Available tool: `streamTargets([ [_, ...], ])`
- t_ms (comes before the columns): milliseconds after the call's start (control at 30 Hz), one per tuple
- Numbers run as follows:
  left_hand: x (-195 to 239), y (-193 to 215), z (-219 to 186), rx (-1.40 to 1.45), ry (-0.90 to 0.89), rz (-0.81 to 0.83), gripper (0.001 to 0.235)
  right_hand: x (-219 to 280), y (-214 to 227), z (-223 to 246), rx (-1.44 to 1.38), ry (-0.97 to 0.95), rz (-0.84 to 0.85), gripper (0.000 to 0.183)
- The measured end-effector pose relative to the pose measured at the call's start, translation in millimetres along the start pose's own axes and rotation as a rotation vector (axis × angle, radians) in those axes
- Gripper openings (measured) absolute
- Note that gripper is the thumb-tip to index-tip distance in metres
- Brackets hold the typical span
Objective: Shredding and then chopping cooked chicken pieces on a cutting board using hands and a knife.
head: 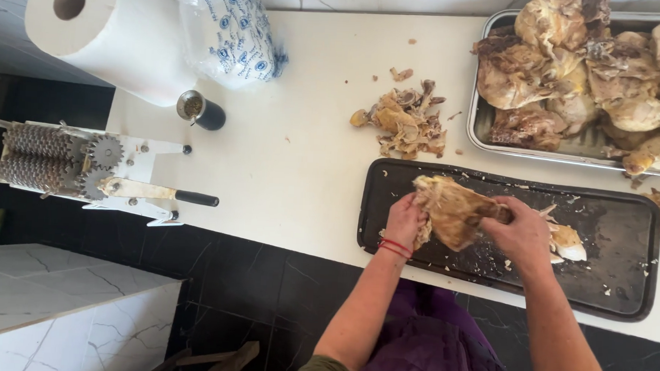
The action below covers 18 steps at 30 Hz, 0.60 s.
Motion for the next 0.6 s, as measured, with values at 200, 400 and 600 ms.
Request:
streamTargets([
  [200, -11.5, 14.4, -28.1, -0.242, -0.104, -0.005, 0.027, 3.5, 7.5, -23.2, -0.063, 0.005, 0.059, 0.048],
  [400, 1.8, -3.1, -32.9, -0.666, -0.290, -0.029, 0.031, 3.5, 34.2, -20.4, -1.040, -0.248, 0.415, 0.049],
  [600, 24.8, -17.3, -61.4, -0.983, -0.550, -0.166, 0.052, 7.5, 60.0, -14.9, -1.105, -0.290, 0.372, 0.045],
])
Point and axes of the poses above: each hand's wrist, its own x-axis away from the middle knuckle, its own y-axis out of the back of the hand, z = x × y, the point moved 3 cm from there along -x, towards the middle knuckle, and after that the axes turned 3 degrees about -z, right-handed, at the moved point
